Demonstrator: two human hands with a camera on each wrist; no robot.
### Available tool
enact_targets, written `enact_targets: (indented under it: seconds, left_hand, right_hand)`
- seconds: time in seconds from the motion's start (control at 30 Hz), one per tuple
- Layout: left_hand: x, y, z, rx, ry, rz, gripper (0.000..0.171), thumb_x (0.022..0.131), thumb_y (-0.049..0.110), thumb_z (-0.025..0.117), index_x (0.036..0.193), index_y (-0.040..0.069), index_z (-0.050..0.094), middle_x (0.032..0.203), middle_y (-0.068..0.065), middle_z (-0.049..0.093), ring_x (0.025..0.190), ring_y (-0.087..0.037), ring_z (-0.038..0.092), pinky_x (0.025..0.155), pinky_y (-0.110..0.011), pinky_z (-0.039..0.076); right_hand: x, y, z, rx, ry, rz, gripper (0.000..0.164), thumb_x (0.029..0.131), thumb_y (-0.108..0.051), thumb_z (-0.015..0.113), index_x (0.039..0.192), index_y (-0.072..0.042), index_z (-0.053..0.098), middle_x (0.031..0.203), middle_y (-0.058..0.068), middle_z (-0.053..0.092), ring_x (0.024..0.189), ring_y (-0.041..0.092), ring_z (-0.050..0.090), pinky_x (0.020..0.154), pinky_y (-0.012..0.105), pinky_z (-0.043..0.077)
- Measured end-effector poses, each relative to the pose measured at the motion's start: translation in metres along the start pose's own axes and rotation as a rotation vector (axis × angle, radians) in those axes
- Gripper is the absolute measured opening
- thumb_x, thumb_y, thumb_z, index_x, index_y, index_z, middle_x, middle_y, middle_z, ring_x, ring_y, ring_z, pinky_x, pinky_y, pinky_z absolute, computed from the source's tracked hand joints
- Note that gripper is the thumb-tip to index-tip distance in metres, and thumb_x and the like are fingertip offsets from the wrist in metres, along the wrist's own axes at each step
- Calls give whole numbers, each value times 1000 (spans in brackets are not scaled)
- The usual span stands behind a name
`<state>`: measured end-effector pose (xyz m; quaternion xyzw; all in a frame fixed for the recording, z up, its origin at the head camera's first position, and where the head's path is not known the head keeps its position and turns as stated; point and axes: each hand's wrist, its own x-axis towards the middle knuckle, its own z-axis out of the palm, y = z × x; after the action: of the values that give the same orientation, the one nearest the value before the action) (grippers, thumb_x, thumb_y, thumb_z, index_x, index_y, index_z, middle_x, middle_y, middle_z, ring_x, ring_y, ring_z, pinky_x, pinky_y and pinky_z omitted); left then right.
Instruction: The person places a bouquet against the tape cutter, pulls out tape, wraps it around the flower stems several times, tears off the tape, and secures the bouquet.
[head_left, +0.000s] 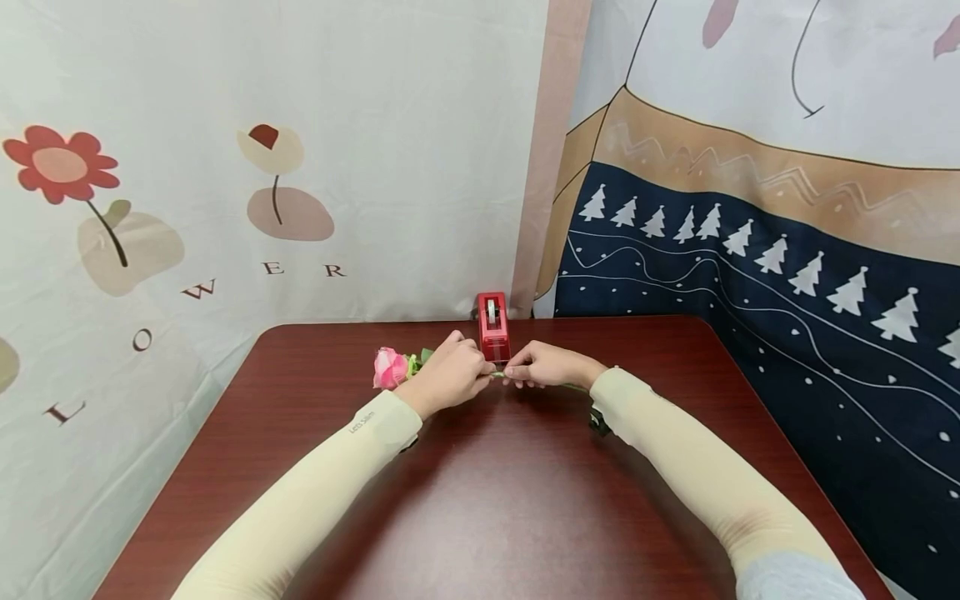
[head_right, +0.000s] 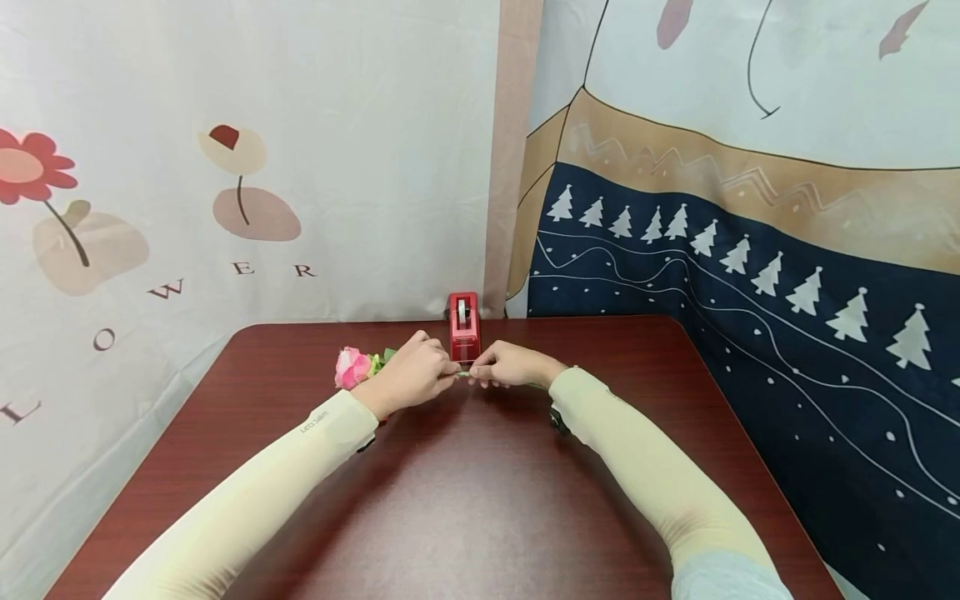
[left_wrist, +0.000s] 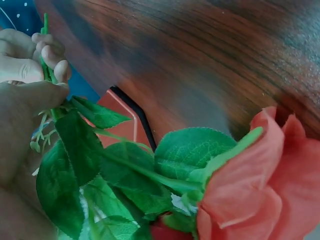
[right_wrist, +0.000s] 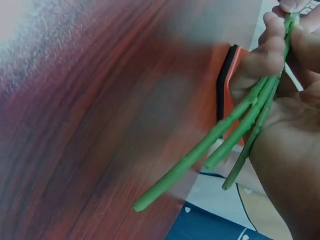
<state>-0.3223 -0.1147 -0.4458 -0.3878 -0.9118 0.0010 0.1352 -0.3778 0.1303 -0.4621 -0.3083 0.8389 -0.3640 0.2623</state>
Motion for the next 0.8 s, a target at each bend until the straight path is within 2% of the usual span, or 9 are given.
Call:
enact_targets:
  seconds: [0.13, 0.23, 0.43, 0.6, 0.7, 0.8]
  left_hand:
    - [2, 1, 0, -10, -26, -34, 9, 99, 28, 82, 100, 21, 88, 82, 4, 82, 93, -23, 74, 92, -44, 45]
    - [3, 2, -1, -23, -44, -57, 10, 99, 28, 83, 104, 21, 88, 87, 4, 84, 94, -24, 74, 91, -45, 45]
    - [3, 1, -1, -88, -109, -124, 19, 100, 29, 82, 116, 21, 88, 99, 2, 86, 99, -24, 75, 89, -45, 45]
    - [6, -3, -2, -176, -145, -161, 22, 103, 31, 80, 120, 21, 88, 110, 1, 87, 105, -25, 75, 90, -44, 44]
    - [9, -7, -4, -238, -167, -167, 21, 104, 30, 77, 119, 20, 88, 111, 3, 87, 104, -22, 77, 90, -43, 45]
    - [12, -9, -8, -290, -219, -181, 21, 106, 29, 75, 119, 20, 88, 109, 4, 87, 99, -17, 77, 92, -42, 44]
  right_hand:
    - [0, 0, 2, -45, 37, -9, 29, 112, -29, 65, 113, -8, 85, 86, 13, 70, 75, 15, 58, 71, 29, 49]
    - [0, 0, 4, -85, 65, -11, 27, 112, -29, 66, 114, -10, 85, 86, 12, 72, 78, 16, 60, 77, 31, 51]
    - [-4, -3, 11, -141, 131, -25, 22, 110, -23, 69, 117, -11, 86, 88, 10, 74, 79, 16, 59, 77, 32, 52]
    - [-5, -5, 16, -230, 207, -91, 20, 109, -19, 70, 116, -11, 86, 90, 5, 76, 80, 14, 61, 77, 31, 53]
    - [-5, -7, 18, -271, 243, -137, 20, 108, -17, 71, 119, -11, 86, 94, 3, 77, 83, 13, 63, 82, 31, 56]
    - [-6, -8, 20, -298, 268, -167, 20, 107, -15, 72, 122, -11, 86, 99, 1, 78, 85, 12, 63, 85, 32, 57]
